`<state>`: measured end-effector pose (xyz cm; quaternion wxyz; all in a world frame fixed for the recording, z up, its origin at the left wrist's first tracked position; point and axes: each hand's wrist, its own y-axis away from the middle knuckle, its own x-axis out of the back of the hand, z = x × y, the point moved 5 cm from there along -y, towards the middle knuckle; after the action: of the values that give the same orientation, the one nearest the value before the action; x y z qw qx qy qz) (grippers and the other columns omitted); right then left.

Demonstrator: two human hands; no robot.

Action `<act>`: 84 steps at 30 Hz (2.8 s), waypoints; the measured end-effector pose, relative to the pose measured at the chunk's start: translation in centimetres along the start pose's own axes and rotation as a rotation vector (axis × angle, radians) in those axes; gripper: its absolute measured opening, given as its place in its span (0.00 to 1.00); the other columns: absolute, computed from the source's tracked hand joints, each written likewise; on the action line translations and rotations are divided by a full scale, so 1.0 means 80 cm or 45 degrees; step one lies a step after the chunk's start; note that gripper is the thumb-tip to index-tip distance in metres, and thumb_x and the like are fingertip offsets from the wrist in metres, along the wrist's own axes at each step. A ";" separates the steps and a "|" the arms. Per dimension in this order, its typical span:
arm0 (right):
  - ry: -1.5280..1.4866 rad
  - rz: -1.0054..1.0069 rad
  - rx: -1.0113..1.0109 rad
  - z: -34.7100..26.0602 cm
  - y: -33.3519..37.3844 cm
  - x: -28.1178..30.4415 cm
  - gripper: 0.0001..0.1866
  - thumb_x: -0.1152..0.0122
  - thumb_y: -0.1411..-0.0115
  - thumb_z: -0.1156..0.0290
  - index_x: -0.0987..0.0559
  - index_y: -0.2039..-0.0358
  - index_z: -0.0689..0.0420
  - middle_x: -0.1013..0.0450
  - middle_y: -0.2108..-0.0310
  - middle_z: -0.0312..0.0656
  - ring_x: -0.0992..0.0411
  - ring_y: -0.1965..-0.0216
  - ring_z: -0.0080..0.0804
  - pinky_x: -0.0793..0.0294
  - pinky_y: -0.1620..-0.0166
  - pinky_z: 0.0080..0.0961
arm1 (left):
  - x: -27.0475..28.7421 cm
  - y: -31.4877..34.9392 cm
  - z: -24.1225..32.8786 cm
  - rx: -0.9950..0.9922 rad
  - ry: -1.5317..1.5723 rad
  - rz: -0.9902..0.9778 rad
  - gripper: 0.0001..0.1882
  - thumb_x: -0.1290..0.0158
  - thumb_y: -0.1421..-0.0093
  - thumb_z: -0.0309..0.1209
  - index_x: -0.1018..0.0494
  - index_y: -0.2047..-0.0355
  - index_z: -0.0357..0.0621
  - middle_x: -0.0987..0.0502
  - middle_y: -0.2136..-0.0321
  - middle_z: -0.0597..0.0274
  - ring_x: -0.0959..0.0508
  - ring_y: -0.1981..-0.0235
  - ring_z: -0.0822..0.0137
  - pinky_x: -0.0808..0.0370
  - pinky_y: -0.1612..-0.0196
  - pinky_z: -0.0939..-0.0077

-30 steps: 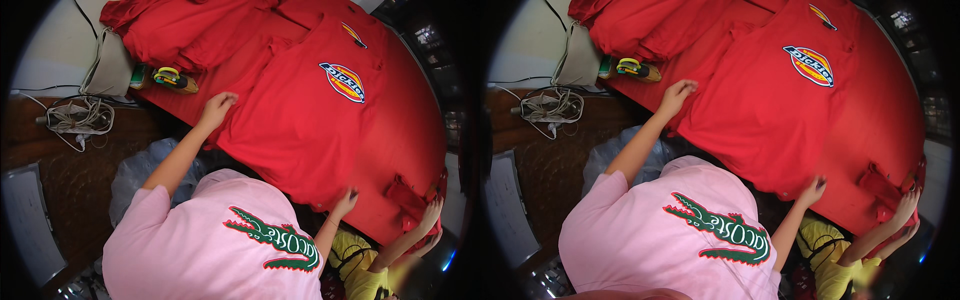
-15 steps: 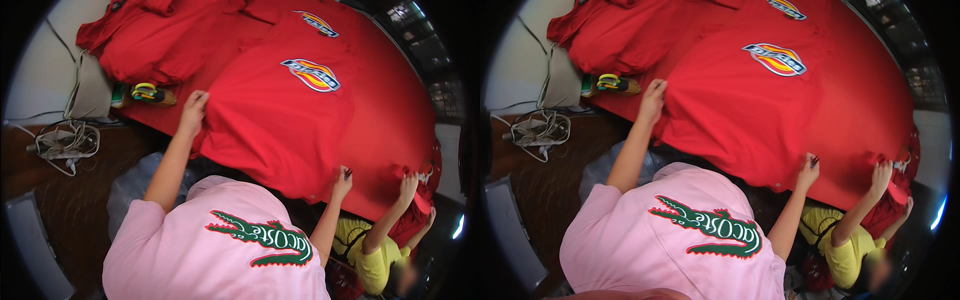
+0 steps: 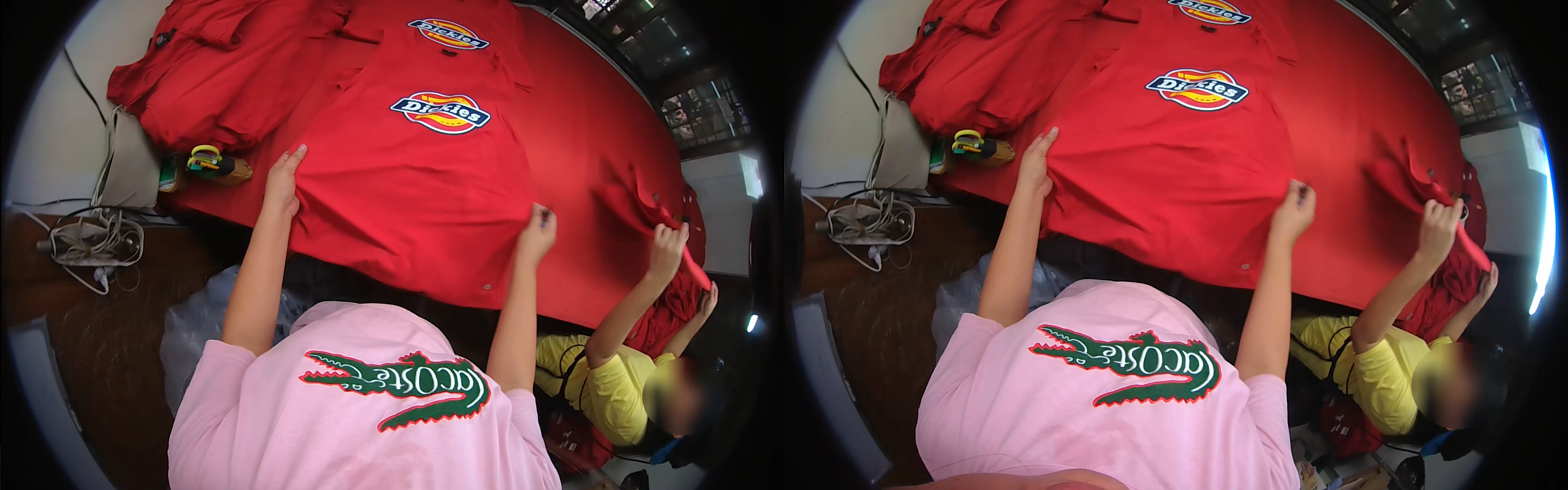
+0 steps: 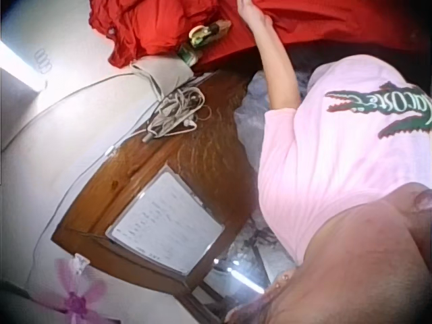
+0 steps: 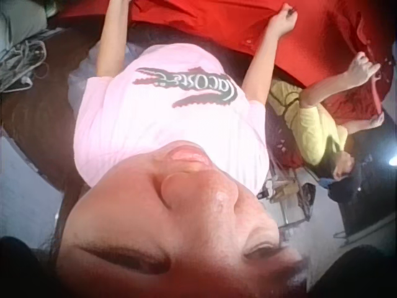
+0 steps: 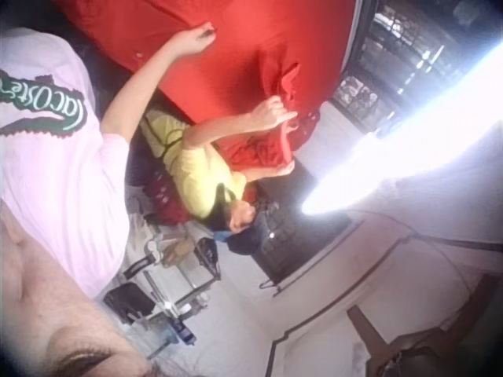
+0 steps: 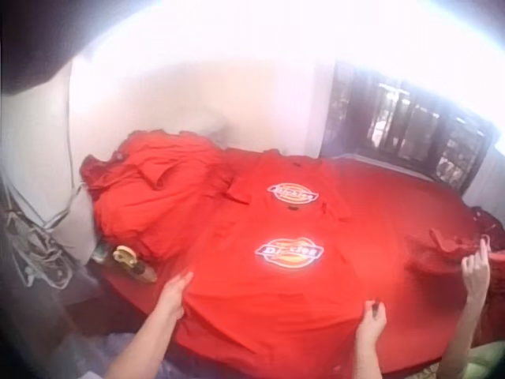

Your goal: The person uses shears to trim loose threads from red garments on a table, folds each garment, and stacks them into a pile.

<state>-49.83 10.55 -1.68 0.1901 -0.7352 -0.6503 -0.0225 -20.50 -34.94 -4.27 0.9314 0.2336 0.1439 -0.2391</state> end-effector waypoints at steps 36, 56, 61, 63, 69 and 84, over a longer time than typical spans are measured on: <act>-0.235 -1.282 -1.121 -0.101 0.083 -0.434 0.13 0.26 0.42 0.69 0.26 0.64 0.51 0.37 0.81 0.25 0.44 0.86 0.17 0.41 0.80 0.20 | -0.027 0.043 -0.023 -0.265 -1.287 -0.610 0.17 0.38 0.45 0.24 0.22 0.53 0.37 0.21 0.61 0.52 0.20 0.61 0.63 0.24 0.54 0.71; -0.050 -1.453 -0.829 -0.129 0.033 -0.439 0.11 0.32 0.35 0.61 0.23 0.68 0.52 0.31 0.80 0.29 0.49 0.87 0.14 0.44 0.79 0.18 | 0.067 0.029 0.047 -0.318 -2.194 -0.730 0.16 0.37 0.41 0.43 0.17 0.63 0.43 0.16 0.65 0.56 0.21 0.52 0.57 0.38 0.37 0.55; -0.176 -0.841 -0.536 -0.128 -0.086 -0.301 0.16 0.37 0.32 0.60 0.18 0.55 0.60 0.17 0.62 0.43 0.49 0.86 0.14 0.42 0.79 0.18 | 0.008 0.006 0.037 -0.115 -1.943 -0.688 0.17 0.35 0.43 0.43 0.18 0.64 0.42 0.16 0.66 0.55 0.19 0.60 0.55 0.30 0.48 0.60; -0.185 -0.566 -0.571 -0.091 -0.124 -0.207 0.16 0.40 0.32 0.62 0.18 0.53 0.61 0.16 0.59 0.46 0.49 0.87 0.14 0.41 0.79 0.19 | -0.037 -0.010 0.036 -0.175 -1.724 -0.698 0.15 0.36 0.40 0.39 0.19 0.63 0.39 0.17 0.68 0.55 0.18 0.65 0.61 0.24 0.56 0.64; 0.156 -0.385 -0.837 0.031 -0.085 -0.026 0.17 0.37 0.35 0.59 0.16 0.57 0.60 0.17 0.65 0.42 0.41 0.84 0.18 0.39 0.78 0.20 | -0.202 -0.021 -0.042 0.115 -0.789 -1.038 0.15 0.40 0.34 0.36 0.19 0.57 0.35 0.15 0.62 0.60 0.17 0.60 0.70 0.22 0.54 0.76; -0.085 -1.206 -0.542 -0.060 0.049 -0.027 0.13 0.21 0.45 0.71 0.19 0.65 0.59 0.35 0.75 0.20 0.43 0.75 0.12 0.42 0.71 0.17 | -0.463 0.039 -0.223 1.031 -0.775 -1.132 0.22 0.52 0.31 0.38 0.23 0.52 0.27 0.15 0.60 0.42 0.15 0.63 0.56 0.21 0.51 0.68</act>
<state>-45.36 6.65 1.20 -0.0153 -0.3831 -0.8984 -0.2143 -52.97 -9.49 -4.23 0.5824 0.4051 -0.1437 -0.6900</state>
